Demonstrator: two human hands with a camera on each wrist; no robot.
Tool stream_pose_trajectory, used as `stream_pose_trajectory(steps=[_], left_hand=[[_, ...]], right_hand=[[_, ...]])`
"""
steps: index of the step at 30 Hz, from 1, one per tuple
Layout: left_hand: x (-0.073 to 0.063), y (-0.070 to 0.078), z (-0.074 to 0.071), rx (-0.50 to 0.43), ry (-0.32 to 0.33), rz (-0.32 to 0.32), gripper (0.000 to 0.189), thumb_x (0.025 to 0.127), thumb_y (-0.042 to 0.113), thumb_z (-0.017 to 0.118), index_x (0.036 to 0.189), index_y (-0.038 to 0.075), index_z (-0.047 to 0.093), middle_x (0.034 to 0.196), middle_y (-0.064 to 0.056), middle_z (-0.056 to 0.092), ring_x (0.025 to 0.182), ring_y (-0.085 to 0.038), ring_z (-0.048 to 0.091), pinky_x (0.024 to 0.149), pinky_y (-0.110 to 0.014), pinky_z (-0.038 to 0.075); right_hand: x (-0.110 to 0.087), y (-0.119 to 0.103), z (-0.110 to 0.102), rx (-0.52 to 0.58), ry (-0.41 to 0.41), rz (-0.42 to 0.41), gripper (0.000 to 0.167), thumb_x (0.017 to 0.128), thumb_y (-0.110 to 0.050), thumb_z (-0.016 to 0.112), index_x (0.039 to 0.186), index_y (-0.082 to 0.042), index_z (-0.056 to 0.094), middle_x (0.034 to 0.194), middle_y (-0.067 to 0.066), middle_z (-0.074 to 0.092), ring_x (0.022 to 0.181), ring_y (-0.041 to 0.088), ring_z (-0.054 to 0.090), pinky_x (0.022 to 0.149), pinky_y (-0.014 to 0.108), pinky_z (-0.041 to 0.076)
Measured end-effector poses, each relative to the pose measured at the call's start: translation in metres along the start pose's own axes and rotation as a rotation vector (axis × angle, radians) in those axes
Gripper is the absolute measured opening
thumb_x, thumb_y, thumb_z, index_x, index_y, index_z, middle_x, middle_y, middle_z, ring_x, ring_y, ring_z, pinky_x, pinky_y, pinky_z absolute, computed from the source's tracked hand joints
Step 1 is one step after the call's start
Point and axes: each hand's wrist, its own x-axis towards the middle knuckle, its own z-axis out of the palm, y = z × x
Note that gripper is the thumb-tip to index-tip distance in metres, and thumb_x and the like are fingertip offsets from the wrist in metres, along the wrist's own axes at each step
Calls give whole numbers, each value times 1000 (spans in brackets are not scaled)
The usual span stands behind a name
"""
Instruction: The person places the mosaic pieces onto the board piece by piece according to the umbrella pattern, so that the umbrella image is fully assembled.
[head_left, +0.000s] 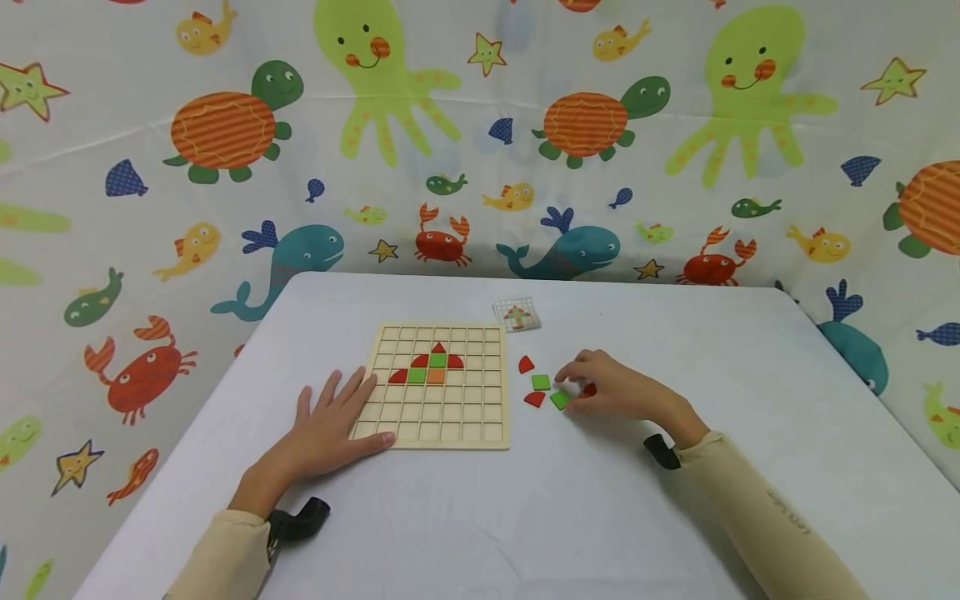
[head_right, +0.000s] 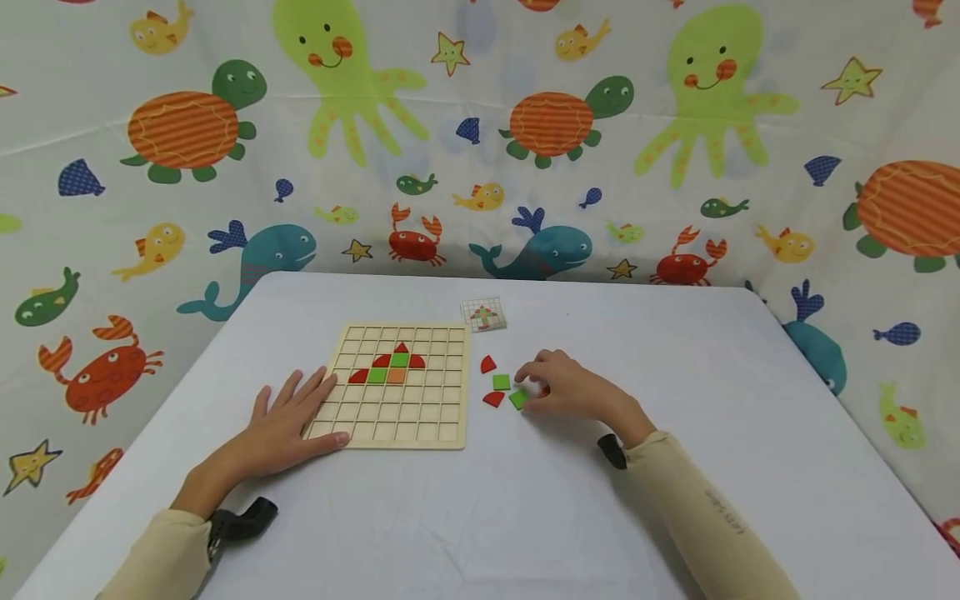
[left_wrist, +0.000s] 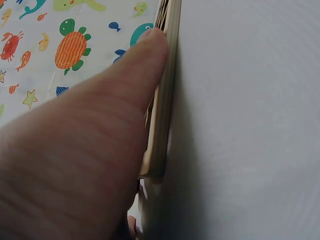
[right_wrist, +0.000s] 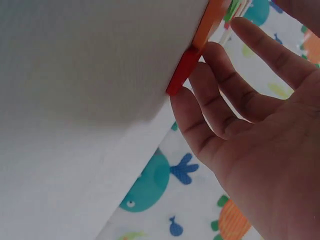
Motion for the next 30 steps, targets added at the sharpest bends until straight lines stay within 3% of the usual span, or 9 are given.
stream_pose_trajectory(steps=[7,16,24,30], left_hand=[[-2,3,-1,-3,0,0,109,92,72,66,168,3,29,175,-24,17,159,-53,0,117,-77,-10],[-1,3,-1,1,3,0,109,92,72,66,168,3,29,175,-25,17,159,-53,0,117,-78,-10],[-2,4,-1,3,0,-6,110,92,73,66,169,4,28,175,-24,17,159,-53,0,117,-77,-10],[-1,5,0,-4,6,-4,110,92,73,66,169,3,29,175,-24,17,159,-53,0,117,-77,-11]], right_hand=[[1,-11,9,-121,37,-39,27,92,-12,86,118,-13,78,113,3,62,105,23,53,85,36,53],[4,-15,10,-162,54,-24,20,91,-6,85,103,-11,71,99,-3,64,103,24,54,88,40,52],[1,-19,5,28,96,-103,17,94,4,77,95,-11,68,84,-6,61,79,15,56,71,30,53],[4,-32,-3,129,127,-78,13,97,2,76,101,-8,69,86,-3,65,77,18,61,69,31,56]])
